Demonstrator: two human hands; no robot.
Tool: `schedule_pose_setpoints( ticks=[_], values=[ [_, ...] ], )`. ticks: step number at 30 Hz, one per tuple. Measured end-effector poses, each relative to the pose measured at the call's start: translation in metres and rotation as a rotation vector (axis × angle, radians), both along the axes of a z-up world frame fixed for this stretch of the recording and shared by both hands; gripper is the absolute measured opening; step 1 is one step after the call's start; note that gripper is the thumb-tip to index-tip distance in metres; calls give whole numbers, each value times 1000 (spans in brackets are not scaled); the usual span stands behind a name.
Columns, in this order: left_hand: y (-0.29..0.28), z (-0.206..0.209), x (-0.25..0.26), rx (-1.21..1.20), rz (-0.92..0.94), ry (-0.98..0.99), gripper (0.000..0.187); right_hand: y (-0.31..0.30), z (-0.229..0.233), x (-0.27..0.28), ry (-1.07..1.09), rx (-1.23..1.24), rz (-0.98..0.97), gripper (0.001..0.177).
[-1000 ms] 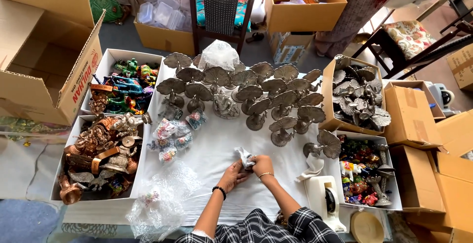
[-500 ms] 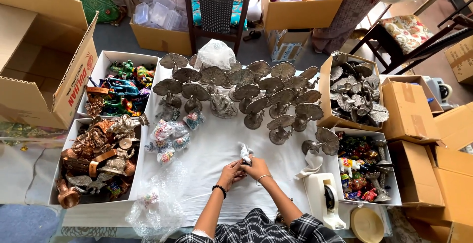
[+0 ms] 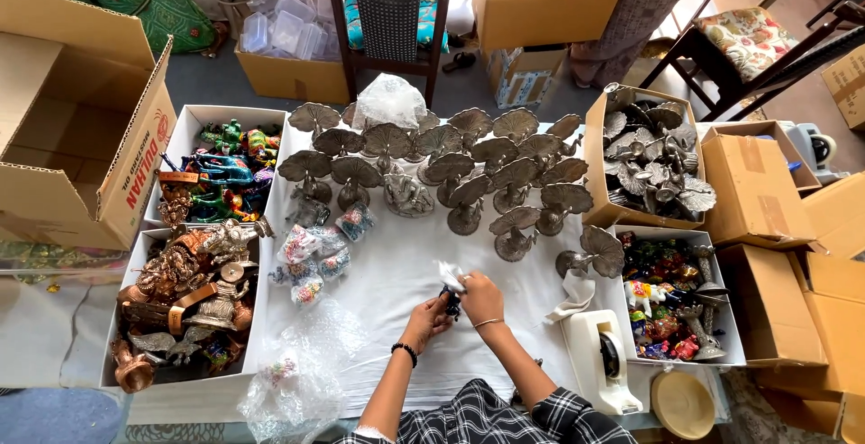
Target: Wrapping small metal and painted figurines in protective plastic wrap at a packing station.
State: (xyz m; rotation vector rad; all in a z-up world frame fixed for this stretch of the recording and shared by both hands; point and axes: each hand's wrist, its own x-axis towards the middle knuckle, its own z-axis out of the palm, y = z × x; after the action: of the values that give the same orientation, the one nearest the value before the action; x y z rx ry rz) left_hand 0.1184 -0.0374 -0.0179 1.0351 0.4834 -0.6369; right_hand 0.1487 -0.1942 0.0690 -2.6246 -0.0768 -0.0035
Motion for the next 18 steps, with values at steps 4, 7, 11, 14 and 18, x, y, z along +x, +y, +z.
schedule_pose_setpoints(
  ticks=[4,7,11,14,18],
  values=[
    [-5,-44,-1,31,47,-58,34,21,-12,-1,-168,14,266,28],
    [-11,-34,-3,128,84,-96,24,28,-21,-5,108,-10,193,23],
    [-15,-22,-5,188,105,-95,21,7,-38,12,224,120,106,23],
    [-17,-10,-8,240,75,-217,22,-8,-45,14,267,244,48,27],
    [-24,-5,-9,367,-1,-334,23,-11,-42,-1,220,305,-104,27]
  ],
)
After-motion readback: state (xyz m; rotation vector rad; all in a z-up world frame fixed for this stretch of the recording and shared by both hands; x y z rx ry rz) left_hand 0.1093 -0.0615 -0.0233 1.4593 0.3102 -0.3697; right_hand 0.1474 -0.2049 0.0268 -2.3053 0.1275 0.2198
